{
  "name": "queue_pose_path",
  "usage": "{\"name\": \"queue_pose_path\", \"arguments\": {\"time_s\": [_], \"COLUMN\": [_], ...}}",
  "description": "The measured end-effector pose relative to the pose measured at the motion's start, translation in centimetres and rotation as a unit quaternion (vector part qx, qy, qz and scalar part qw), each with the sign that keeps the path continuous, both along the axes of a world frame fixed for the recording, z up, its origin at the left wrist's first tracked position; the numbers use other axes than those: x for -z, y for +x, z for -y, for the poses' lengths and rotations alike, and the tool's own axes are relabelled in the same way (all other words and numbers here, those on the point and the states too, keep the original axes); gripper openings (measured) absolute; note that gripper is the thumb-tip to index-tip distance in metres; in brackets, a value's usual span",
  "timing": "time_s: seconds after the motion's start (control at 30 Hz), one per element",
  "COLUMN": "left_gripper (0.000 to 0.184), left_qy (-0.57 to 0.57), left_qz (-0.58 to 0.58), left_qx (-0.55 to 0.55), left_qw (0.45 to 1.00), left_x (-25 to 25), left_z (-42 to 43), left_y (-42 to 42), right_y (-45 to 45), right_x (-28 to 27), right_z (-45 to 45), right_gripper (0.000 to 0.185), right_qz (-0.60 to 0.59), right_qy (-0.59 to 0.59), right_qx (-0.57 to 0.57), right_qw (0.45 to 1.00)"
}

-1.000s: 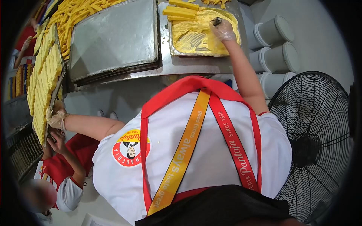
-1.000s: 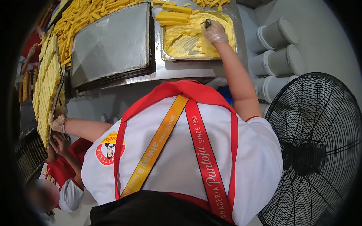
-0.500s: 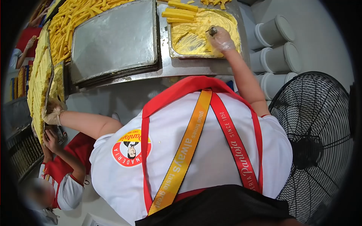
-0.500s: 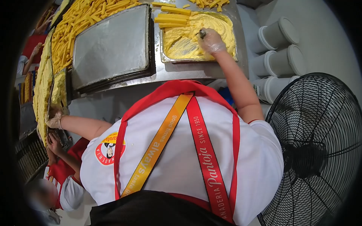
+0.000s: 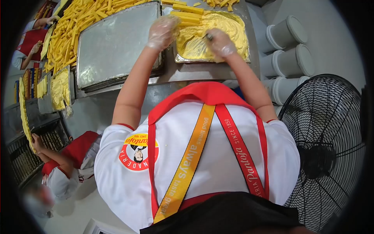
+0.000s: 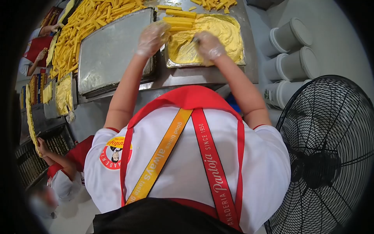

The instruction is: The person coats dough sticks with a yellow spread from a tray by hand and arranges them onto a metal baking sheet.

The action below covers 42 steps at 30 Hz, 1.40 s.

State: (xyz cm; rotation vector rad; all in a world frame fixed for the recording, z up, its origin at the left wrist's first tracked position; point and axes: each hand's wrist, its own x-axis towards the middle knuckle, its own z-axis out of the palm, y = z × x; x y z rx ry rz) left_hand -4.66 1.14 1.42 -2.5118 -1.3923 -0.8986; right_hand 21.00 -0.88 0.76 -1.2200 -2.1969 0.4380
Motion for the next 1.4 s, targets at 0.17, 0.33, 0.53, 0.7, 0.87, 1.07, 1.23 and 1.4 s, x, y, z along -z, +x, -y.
{"name": "queue_pose_path", "arguments": {"time_s": [0.17, 0.33, 0.53, 0.7, 0.87, 1.07, 1.23, 1.4], "left_gripper": [0.026, 0.025, 0.029, 0.034, 0.033, 0.029, 0.028, 0.035], "left_qy": [-0.035, -0.106, -0.38, -0.418, -0.301, -0.141, -0.199, -0.198], "left_qz": [-0.125, 0.077, 0.447, 0.453, 0.303, 0.254, 0.298, 0.27], "left_qx": [-0.086, 0.003, 0.015, 0.007, -0.037, 0.019, -0.003, -0.019], "left_qw": [0.988, 0.991, 0.81, 0.787, 0.904, 0.957, 0.934, 0.942], "left_x": [3.7, 1.8, 1.6, 3.9, 3.7, 3.8, 3.9, 3.6], "left_z": [-3.7, -1.7, 2.4, 4.0, 5.1, 5.6, 5.9, 6.0], "left_y": [2.0, 1.5, 2.1, 2.5, 3.2, 3.9, 4.5, 4.4], "right_y": [0.7, 1.7, 2.2, 2.4, 3.4, 1.8, 1.6, 4.4], "right_x": [1.5, 0.3, -1.0, 0.1, 0.2, -2.0, 0.3, 2.0], "right_z": [-1.0, -0.2, 0.2, -0.4, -1.3, -0.7, -3.0, -1.9], "right_gripper": [0.017, 0.016, 0.033, 0.028, 0.029, 0.028, 0.024, 0.021], "right_qz": [-0.096, 0.014, -0.053, 0.016, -0.075, -0.329, -0.124, 0.18], "right_qy": [-0.219, -0.036, -0.262, 0.024, -0.251, -0.119, -0.246, 0.285], "right_qx": [0.018, 0.067, 0.058, 0.029, 0.051, 0.074, 0.166, 0.028], "right_qw": [0.971, 0.997, 0.962, 0.999, 0.964, 0.934, 0.947, 0.941]}}
